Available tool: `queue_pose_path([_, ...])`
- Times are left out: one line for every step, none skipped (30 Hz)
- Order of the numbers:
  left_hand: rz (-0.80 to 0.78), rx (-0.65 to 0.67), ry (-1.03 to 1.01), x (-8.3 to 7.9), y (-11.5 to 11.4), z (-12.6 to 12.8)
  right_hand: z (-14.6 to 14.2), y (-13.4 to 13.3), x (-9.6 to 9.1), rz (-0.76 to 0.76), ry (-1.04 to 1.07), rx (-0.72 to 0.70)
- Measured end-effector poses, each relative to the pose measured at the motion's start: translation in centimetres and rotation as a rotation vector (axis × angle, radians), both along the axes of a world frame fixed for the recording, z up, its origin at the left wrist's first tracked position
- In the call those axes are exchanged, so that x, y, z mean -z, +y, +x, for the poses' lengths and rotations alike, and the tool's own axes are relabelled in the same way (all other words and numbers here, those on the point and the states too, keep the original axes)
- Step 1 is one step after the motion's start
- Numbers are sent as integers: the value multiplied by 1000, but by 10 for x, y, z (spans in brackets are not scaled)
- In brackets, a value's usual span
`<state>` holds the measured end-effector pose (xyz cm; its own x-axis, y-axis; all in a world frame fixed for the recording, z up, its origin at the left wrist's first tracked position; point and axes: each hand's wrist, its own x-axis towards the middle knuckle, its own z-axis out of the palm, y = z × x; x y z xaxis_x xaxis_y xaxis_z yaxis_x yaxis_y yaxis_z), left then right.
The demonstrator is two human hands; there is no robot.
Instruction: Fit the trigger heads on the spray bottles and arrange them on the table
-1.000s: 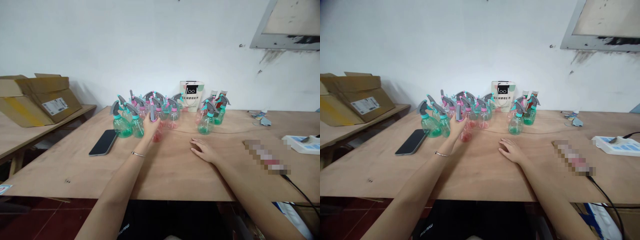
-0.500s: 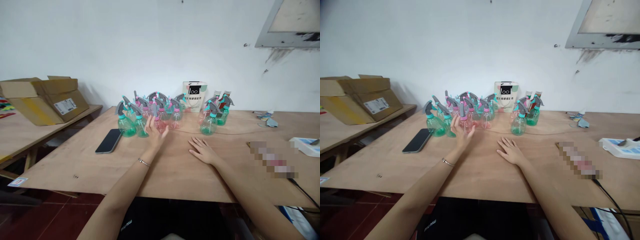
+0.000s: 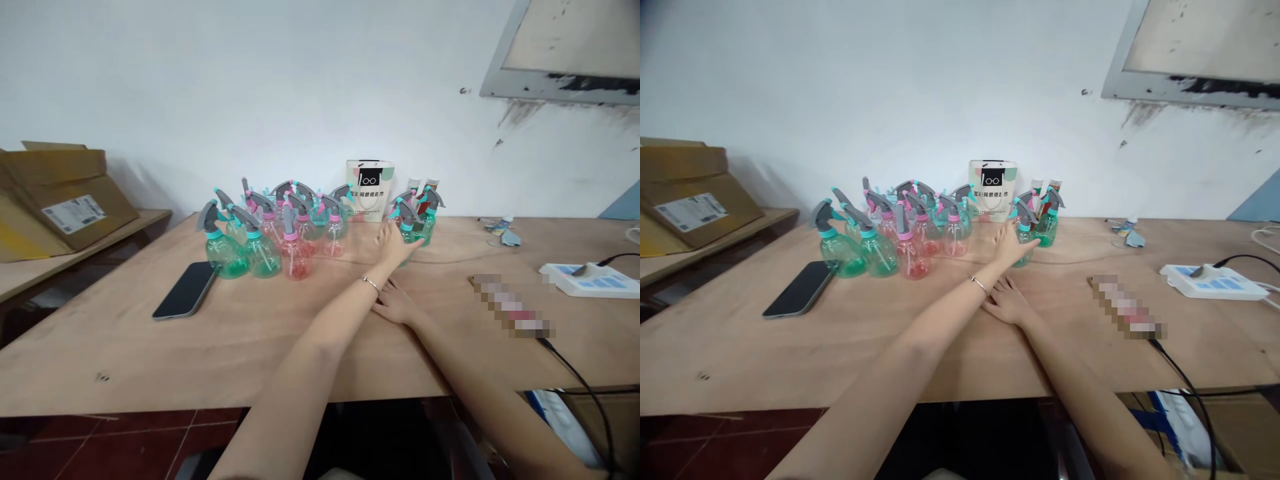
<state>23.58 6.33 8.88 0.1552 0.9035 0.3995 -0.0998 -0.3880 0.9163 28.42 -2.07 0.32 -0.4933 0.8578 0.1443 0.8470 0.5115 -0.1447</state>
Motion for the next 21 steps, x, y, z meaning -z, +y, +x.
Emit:
queue_pose_path([12,-37,54,0,4,6,1,1,1,-3,0,-5])
queue_pose_path([39,-90,132,0,7,10,2,1,2,-5,-2,-9])
queue_pose_path([68,-132,200,1,10,12,3,2,3,-8,-4,-11])
queue_pose_path([86,-137,228,2,11,12,3,2,4,-11,-7,-12])
queue_pose_path([101,-133,234,2,12,10,3,2,4,-11,-9,-11])
queue_pose_path([117,-128,227,3,12,7,3,2,3,-11,-9,-7])
queue_pose_path([136,-128,212,3,11,2,2,2,2,-13,-8,0])
queue_pose_path([159,-132,196,3,9,-4,1,1,1,-18,-6,9])
queue_pose_path([181,-135,176,3,7,-12,0,1,0,-27,-4,20])
queue_pose_path([197,-140,153,2,4,-21,-1,0,-1,-37,-2,32])
queue_pose_path([208,-147,127,0,1,-32,-1,0,-2,-48,-1,42])
queue_pose_path([212,-158,100,-2,-2,-43,-2,-1,-3,-58,-1,49])
queue_pose_path([212,-175,76,-5,-6,-55,-2,-1,-3,-63,0,55])
queue_pose_path([202,-190,48,-8,-10,-68,-2,-1,-4,-64,0,58])
queue_pose_path([185,-198,19,-12,-14,-82,-2,-1,-4,-60,0,57])
queue_pose_path([161,-198,-8,-14,-19,-97,-2,-1,-4,-55,-1,52])
queue_pose_path([99,-163,-54,-17,-24,-112,-2,-2,-4,-51,-2,46])
queue_pose_path([40,-113,-88,-18,-29,-127,-2,-2,-4,-50,-2,42])
queue_pose_path([-10,-62,-108,-19,-35,-141,-2,-2,-4,-52,0,42])
queue_pose_path([-54,12,-98,-19,-41,-155,-2,-2,-4,-56,5,47])
queue_pose_path([-94,95,-72,-19,-47,-168,-2,-3,-3,-60,12,57])
